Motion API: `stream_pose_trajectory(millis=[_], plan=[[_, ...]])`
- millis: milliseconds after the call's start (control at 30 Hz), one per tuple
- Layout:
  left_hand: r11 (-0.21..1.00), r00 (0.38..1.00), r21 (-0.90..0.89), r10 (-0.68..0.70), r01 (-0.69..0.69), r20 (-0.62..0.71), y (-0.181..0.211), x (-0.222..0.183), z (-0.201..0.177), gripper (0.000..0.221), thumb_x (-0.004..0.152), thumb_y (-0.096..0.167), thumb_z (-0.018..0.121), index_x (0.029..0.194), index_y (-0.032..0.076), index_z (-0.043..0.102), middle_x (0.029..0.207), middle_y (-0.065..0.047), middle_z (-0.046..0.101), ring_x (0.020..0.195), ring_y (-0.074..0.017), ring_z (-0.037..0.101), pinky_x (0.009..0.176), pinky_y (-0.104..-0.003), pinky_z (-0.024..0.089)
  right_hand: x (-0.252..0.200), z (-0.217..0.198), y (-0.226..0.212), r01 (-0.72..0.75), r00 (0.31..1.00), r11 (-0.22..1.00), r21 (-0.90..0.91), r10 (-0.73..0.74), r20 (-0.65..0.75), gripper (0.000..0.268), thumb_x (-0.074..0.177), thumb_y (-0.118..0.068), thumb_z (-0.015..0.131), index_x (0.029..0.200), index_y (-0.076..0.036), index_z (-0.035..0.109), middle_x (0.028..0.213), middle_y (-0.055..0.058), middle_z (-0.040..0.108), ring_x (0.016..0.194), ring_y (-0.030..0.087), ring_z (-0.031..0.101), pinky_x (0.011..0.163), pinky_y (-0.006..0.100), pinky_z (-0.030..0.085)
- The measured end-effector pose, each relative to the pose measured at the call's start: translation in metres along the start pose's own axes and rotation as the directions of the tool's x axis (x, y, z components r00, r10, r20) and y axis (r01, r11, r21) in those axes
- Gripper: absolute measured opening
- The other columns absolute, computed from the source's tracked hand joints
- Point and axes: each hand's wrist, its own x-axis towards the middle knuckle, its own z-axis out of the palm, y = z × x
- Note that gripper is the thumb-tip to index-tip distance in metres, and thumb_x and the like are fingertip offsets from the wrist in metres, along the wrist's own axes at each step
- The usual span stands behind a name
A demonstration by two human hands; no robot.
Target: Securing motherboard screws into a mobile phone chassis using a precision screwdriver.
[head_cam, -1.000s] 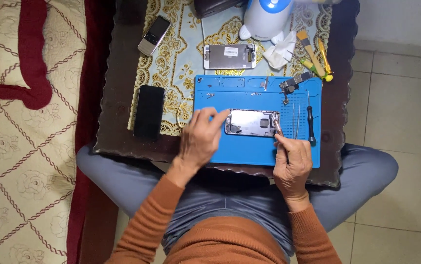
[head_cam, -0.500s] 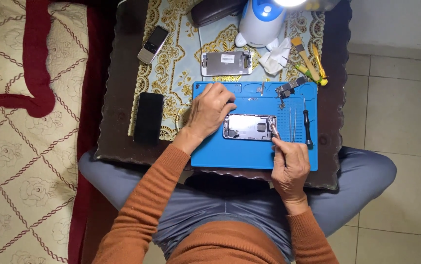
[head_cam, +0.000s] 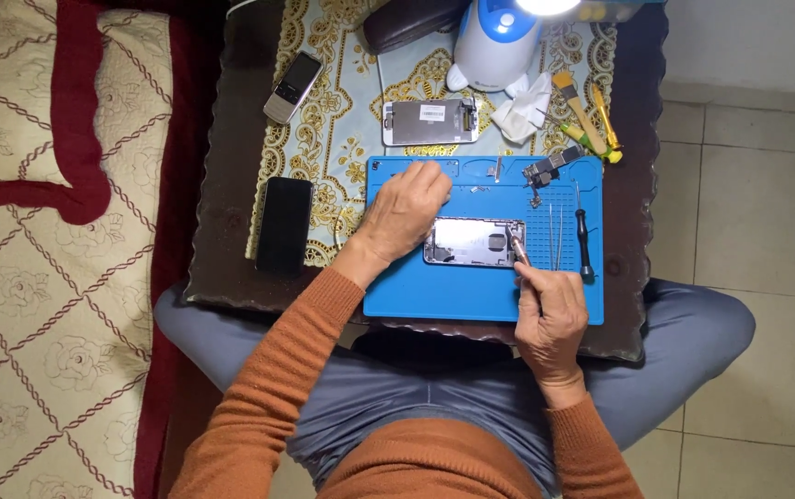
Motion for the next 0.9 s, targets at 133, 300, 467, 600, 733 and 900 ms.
stream_pose_trajectory(millis=[133,300,467,600,733,900], plan=[[0.986,0.996,-0.143,-0.086,0.088,0.023,-0.008,-0.004,0.005,0.022,0.115,0.029,0.064,0.097,0.016,0.063,0.090,0.001,0.052,0.092,-0.0271,0.070,0.073,-0.038,0.062,-0.001,0.000,0.001,0.003,1.000,1.000,-0.022,-0.003,0.002,0.021,0.111,0.001,0.073,0.123,-0.009,0.087,0.095,0.005,0.079,0.091,0.029,0.070,0.088,0.044,0.062],[0.947,0.981,-0.258,-0.185,0.193,0.054,-0.007,-0.006,-0.016,0.017,0.117,0.028,0.064,0.106,0.016,0.070,0.094,-0.001,0.058,0.096,-0.0275,0.073,0.077,-0.039,0.065,-0.003,0.001,0.002,0.001,1.000,1.000,-0.020,-0.001,0.006,0.021,0.111,0.000,0.074,0.125,-0.008,0.088,0.096,0.006,0.080,0.092,0.030,0.070,0.090,0.045,0.061],[0.937,0.970,-0.250,-0.242,0.243,0.036,0.007,-0.030,-0.007,0.012,0.116,0.023,0.067,0.113,0.017,0.077,0.099,0.001,0.063,0.101,-0.0245,0.074,0.080,-0.037,0.067,0.001,-0.004,-0.005,0.017,1.000,1.000,-0.004,-0.017,0.027,0.021,0.112,-0.004,0.073,0.127,-0.007,0.087,0.098,0.007,0.081,0.094,0.032,0.070,0.092,0.047,0.060],[0.840,0.914,-0.374,-0.400,0.393,0.061,0.036,-0.040,-0.029,0.014,0.117,0.017,0.065,0.120,0.013,0.078,0.104,-0.003,0.066,0.104,-0.0254,0.076,0.086,-0.038,0.067,0.011,-0.002,-0.011,0.010,0.997,1.000,0.018,-0.011,0.082,0.020,0.114,-0.009,0.072,0.130,-0.008,0.085,0.099,0.005,0.082,0.093,0.031,0.072,0.091,0.046,0.057],[0.840,0.895,-0.330,-0.444,0.430,0.033,0.040,-0.043,-0.029,0.018,0.117,0.022,0.066,0.126,0.012,0.078,0.108,-0.004,0.064,0.108,-0.0267,0.075,0.090,-0.040,0.066,0.038,0.010,-0.025,0.003,0.988,1.000,0.016,-0.005,0.154,0.024,0.112,-0.005,0.075,0.134,-0.008,0.083,0.102,0.006,0.085,0.092,0.031,0.078,0.085,0.044,0.058],[0.900,0.921,-0.197,-0.388,0.388,0.042,0.044,-0.038,-0.034,0.023,0.118,0.022,0.062,0.129,0.010,0.078,0.107,-0.005,0.063,0.107,-0.0264,0.074,0.090,-0.040,0.065,0.054,0.022,-0.029,-0.013,0.977,1.000,-0.022,0.018,0.215,0.023,0.112,-0.008,0.075,0.133,-0.011,0.082,0.104,0.008,0.086,0.097,0.035,0.081,0.085,0.047,0.060]])
